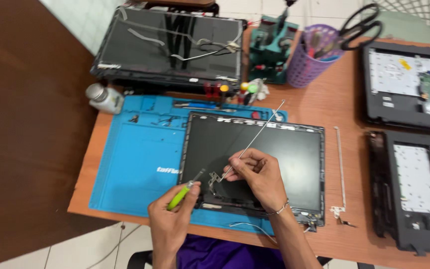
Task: The person disassembles a laptop screen with a screwdriver and a prying tool. They remove the plastic bezel, unscrew the display panel from the hinges, and disconnect internal wires one at a time.
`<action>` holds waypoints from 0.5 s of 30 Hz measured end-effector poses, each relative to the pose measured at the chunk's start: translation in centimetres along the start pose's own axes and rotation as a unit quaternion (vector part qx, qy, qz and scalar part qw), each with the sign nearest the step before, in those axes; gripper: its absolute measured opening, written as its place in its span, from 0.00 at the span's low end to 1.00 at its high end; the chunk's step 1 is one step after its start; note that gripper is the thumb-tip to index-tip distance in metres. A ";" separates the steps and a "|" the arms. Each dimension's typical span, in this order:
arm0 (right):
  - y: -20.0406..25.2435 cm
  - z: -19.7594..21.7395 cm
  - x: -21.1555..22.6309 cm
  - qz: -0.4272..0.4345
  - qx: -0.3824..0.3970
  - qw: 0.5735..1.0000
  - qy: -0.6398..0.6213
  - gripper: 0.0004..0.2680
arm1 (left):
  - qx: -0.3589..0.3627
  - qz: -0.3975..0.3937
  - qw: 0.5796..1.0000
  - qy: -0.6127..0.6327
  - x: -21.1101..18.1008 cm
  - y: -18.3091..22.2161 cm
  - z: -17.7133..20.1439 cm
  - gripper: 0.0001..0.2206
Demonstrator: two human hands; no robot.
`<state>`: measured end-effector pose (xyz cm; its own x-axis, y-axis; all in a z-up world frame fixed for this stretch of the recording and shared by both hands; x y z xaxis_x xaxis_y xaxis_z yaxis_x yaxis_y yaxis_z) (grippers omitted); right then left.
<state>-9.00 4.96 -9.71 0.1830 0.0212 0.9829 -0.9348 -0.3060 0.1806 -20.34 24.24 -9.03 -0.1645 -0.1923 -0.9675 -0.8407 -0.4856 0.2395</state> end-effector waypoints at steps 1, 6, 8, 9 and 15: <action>-0.1 -0.7 -0.2 -0.007 0.007 1.000 0.003 0.06 | -0.003 0.004 1.000 -0.015 0.0 0.1 0.4 0.11; -0.6 -3.5 -1.1 -0.041 0.035 0.998 0.025 0.06 | 0.026 -0.026 0.998 -0.059 -0.5 0.4 1.2 0.10; -0.9 -4.4 -1.2 -0.032 0.042 0.998 0.038 0.06 | 0.041 -0.024 0.997 -0.053 -0.3 0.4 1.5 0.10; -1.0 -4.8 -1.3 -0.029 0.045 0.998 0.044 0.06 | 0.049 -0.023 0.997 -0.051 -0.3 0.3 1.7 0.09; -1.5 -6.6 -2.3 -0.066 0.055 0.994 0.066 0.07 | 0.028 0.012 0.990 -0.135 -0.3 0.5 3.4 0.07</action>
Point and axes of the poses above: each hand's wrist, its own y-axis away from the middle knuckle, its own z-axis out of the back of the hand, x = y × z, the point moved 6 cm from there along -y, towards the middle knuckle, and after that the axes turned 11 degrees about y, right-handed, at the moved point
